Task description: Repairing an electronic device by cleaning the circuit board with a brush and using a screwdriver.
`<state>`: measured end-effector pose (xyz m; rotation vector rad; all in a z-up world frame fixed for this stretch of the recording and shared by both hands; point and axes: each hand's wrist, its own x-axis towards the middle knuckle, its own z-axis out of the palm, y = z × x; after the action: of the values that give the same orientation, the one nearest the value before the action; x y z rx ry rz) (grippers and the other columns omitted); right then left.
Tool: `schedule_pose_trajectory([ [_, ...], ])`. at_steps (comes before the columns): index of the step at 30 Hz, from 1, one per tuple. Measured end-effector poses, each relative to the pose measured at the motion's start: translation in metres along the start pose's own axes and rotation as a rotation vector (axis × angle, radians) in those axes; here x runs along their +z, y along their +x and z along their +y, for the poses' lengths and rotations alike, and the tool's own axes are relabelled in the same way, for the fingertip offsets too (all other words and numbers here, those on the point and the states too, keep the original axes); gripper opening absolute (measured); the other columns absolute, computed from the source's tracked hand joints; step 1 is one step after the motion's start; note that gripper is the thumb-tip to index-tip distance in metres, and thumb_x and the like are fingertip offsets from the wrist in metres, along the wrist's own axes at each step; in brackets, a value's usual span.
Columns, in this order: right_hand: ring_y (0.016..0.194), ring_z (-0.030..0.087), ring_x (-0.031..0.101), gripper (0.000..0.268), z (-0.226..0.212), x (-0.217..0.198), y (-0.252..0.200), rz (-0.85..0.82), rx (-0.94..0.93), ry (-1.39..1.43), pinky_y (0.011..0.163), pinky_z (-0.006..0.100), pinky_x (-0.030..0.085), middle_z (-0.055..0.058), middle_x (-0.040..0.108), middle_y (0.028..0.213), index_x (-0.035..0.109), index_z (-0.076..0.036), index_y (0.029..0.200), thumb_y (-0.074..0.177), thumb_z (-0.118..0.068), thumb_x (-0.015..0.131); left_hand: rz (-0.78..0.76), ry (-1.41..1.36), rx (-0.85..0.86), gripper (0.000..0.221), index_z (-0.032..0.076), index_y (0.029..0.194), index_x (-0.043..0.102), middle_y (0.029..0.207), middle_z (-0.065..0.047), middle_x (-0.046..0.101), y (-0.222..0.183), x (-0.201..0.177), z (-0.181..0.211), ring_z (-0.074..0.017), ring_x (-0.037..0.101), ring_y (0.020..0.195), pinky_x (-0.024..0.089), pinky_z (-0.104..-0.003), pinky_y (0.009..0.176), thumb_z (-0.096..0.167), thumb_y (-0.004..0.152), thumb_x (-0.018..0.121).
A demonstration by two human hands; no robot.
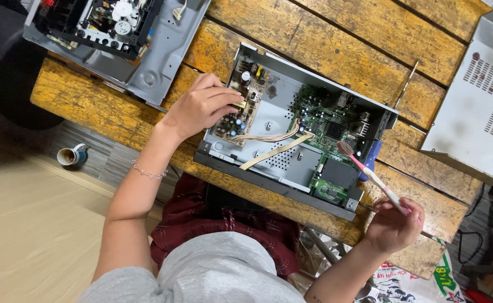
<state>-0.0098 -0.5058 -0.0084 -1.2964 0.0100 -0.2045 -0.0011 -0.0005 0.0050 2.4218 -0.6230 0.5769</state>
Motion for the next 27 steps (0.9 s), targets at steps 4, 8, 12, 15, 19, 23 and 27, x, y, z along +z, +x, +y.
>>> schedule_pose_trajectory([
  [4, 0.068, 0.022, 0.066, 0.022, 0.0016, -0.0022, -0.0001, 0.031, 0.015, -0.014, 0.061, 0.032, 0.056, 0.008, 0.064, 0.075, 0.067, -0.010, 0.103, 0.102, -0.030, 0.057, 0.013, -0.058, -0.010, 0.028, 0.005, 0.114, 0.075, 0.107, -0.006, 0.077, -0.0007, 0.0012, 0.0003, -0.0216, 0.056, 0.093, 0.048, -0.033, 0.084, 0.006, 0.087, 0.083],
  [8, 0.067, 0.022, 0.065, 0.022, 0.0039, -0.0056, 0.0007, 0.047, 0.029, 0.007, 0.058, 0.030, 0.054, 0.009, 0.064, 0.074, 0.066, -0.010, 0.104, 0.101, -0.030, 0.058, -0.002, -0.028, -0.003, 0.030, 0.007, 0.114, 0.075, 0.107, -0.004, 0.077, 0.0002, 0.0018, -0.0015, -0.0209, 0.055, 0.093, 0.048, -0.033, 0.086, 0.007, 0.086, 0.085],
  [12, 0.067, 0.022, 0.065, 0.022, 0.0046, -0.0068, 0.0002, 0.031, 0.009, -0.004, 0.060, 0.030, 0.056, 0.008, 0.065, 0.075, 0.067, -0.010, 0.105, 0.103, -0.029, 0.057, -0.009, -0.008, -0.005, 0.031, 0.009, 0.116, 0.074, 0.107, -0.003, 0.077, -0.0006, 0.0024, -0.0019, -0.0200, 0.055, 0.093, 0.048, -0.032, 0.086, 0.009, 0.087, 0.084],
  [15, 0.067, 0.022, 0.065, 0.023, 0.0037, -0.0053, 0.0000, 0.040, 0.016, -0.002, 0.060, 0.031, 0.055, 0.009, 0.064, 0.075, 0.066, -0.010, 0.105, 0.103, -0.030, 0.057, -0.001, 0.001, -0.001, 0.030, 0.008, 0.115, 0.074, 0.107, -0.003, 0.077, -0.0001, 0.0018, -0.0009, -0.0202, 0.055, 0.093, 0.047, -0.032, 0.086, 0.010, 0.087, 0.084],
  [19, 0.066, 0.022, 0.064, 0.023, 0.0046, -0.0061, 0.0001, 0.060, 0.028, -0.006, 0.059, 0.031, 0.054, 0.009, 0.063, 0.073, 0.066, -0.009, 0.103, 0.101, -0.031, 0.058, 0.018, -0.009, 0.006, 0.029, 0.006, 0.114, 0.074, 0.106, -0.005, 0.077, 0.0029, -0.0016, 0.0025, -0.0212, 0.056, 0.092, 0.048, -0.033, 0.084, 0.008, 0.087, 0.085],
  [23, 0.068, 0.021, 0.065, 0.023, 0.0030, -0.0044, -0.0001, 0.036, 0.017, 0.002, 0.060, 0.030, 0.055, 0.007, 0.064, 0.075, 0.067, -0.010, 0.104, 0.103, -0.031, 0.057, 0.020, -0.001, 0.007, 0.029, 0.005, 0.114, 0.074, 0.106, -0.005, 0.077, 0.0025, -0.0017, 0.0025, -0.0214, 0.056, 0.092, 0.048, -0.033, 0.084, 0.009, 0.087, 0.085],
  [27, 0.069, 0.023, 0.066, 0.024, 0.0014, -0.0027, -0.0005, 0.028, 0.016, -0.003, 0.061, 0.031, 0.056, 0.008, 0.065, 0.076, 0.067, -0.009, 0.105, 0.103, -0.030, 0.056, 0.018, -0.024, 0.005, 0.028, 0.005, 0.113, 0.074, 0.107, -0.006, 0.077, 0.0015, -0.0014, 0.0023, -0.0212, 0.056, 0.091, 0.048, -0.032, 0.083, 0.008, 0.087, 0.084],
])
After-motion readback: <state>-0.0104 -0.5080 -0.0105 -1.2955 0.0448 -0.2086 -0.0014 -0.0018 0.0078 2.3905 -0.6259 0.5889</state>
